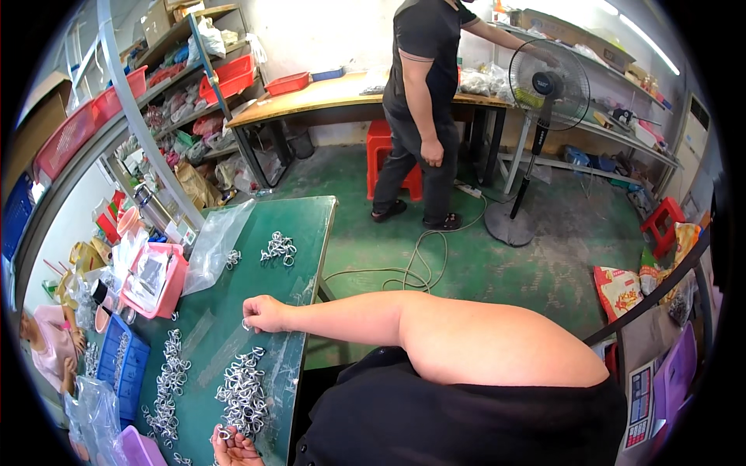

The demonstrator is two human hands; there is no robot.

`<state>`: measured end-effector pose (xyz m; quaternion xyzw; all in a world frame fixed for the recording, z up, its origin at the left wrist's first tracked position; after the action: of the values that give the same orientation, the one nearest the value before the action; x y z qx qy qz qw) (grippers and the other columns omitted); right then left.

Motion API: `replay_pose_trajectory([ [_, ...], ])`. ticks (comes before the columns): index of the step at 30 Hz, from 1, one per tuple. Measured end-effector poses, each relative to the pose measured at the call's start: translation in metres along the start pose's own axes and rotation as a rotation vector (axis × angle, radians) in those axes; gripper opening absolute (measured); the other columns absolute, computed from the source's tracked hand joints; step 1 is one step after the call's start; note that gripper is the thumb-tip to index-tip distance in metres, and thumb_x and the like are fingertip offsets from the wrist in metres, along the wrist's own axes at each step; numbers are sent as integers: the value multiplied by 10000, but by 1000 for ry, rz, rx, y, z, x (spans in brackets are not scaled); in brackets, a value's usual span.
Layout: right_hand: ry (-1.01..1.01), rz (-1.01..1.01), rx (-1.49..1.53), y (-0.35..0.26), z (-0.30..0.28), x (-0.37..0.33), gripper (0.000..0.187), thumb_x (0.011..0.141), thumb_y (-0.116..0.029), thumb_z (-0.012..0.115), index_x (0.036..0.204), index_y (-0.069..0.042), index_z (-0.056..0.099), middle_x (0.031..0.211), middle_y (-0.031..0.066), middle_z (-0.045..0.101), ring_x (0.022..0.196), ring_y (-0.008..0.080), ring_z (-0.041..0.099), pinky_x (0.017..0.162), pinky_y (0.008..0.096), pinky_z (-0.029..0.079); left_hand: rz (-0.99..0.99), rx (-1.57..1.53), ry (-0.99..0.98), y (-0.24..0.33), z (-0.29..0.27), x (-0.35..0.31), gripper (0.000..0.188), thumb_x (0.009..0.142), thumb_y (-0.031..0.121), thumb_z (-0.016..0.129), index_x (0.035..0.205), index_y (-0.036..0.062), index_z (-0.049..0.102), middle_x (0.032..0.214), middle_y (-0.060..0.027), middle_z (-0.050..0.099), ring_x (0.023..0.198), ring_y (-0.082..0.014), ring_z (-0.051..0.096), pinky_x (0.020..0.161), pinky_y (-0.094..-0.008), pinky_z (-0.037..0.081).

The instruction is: The person connects metal clips together by hand to form a chain-like assembly on a work table, repeatedly picking up pieces from a pile and linking them together one by one.

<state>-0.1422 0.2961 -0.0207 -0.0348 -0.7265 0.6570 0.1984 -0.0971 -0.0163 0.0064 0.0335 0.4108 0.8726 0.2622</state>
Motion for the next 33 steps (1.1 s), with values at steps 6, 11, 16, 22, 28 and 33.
replay_pose_trajectory([
  [6,-5,3,22,2,0,1,12,701,-23,525,697,-14,519,581,49,544,488,112,542,447,261,428,9,-9,10,-1,5,0,233,842,153,489,1022,14,539,866,-82,608,769,-172,570,654,-253,462],
  [11,1,3,13,3,1,1,17,700,-26,530,692,-15,521,578,49,543,486,113,541,448,261,428,7,-11,-10,-1,4,1,213,843,144,488,991,4,547,861,-82,610,763,-177,571,653,-254,464],
  [16,3,-17,0,2,1,1,27,703,-33,531,686,-14,522,578,51,545,485,117,540,453,264,427,-1,-27,-1,-2,4,2,206,844,136,484,982,-1,550,858,-83,612,763,-182,573,654,-260,467],
  [22,-35,23,6,2,1,0,58,735,-63,548,724,-21,510,608,30,531,522,95,525,492,250,425,4,-23,-5,-4,-2,5,214,850,140,470,987,-4,548,866,-89,612,773,-191,575,665,-275,471],
  [28,-44,22,3,0,0,-1,62,738,-65,550,723,-22,508,604,31,528,524,96,528,493,248,423,10,-40,-52,-5,1,6,248,863,158,444,1010,-19,538,916,-114,609,827,-221,578,705,-308,475],
  [33,-13,-18,28,1,1,-1,39,700,-30,539,678,-17,510,578,49,536,490,117,541,455,265,424,-4,-52,-78,-4,0,7,255,864,162,443,1022,-19,531,931,-116,604,843,-225,573,711,-316,474],
])
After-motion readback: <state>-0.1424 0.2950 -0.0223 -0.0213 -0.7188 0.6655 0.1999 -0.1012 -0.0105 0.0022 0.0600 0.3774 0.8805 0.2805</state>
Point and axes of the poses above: each hand's wrist, its own x-axis towards the middle knuckle, its own z-axis out of the palm, y = z × x, the point moved 3 cm from there along x, towards the middle knuckle
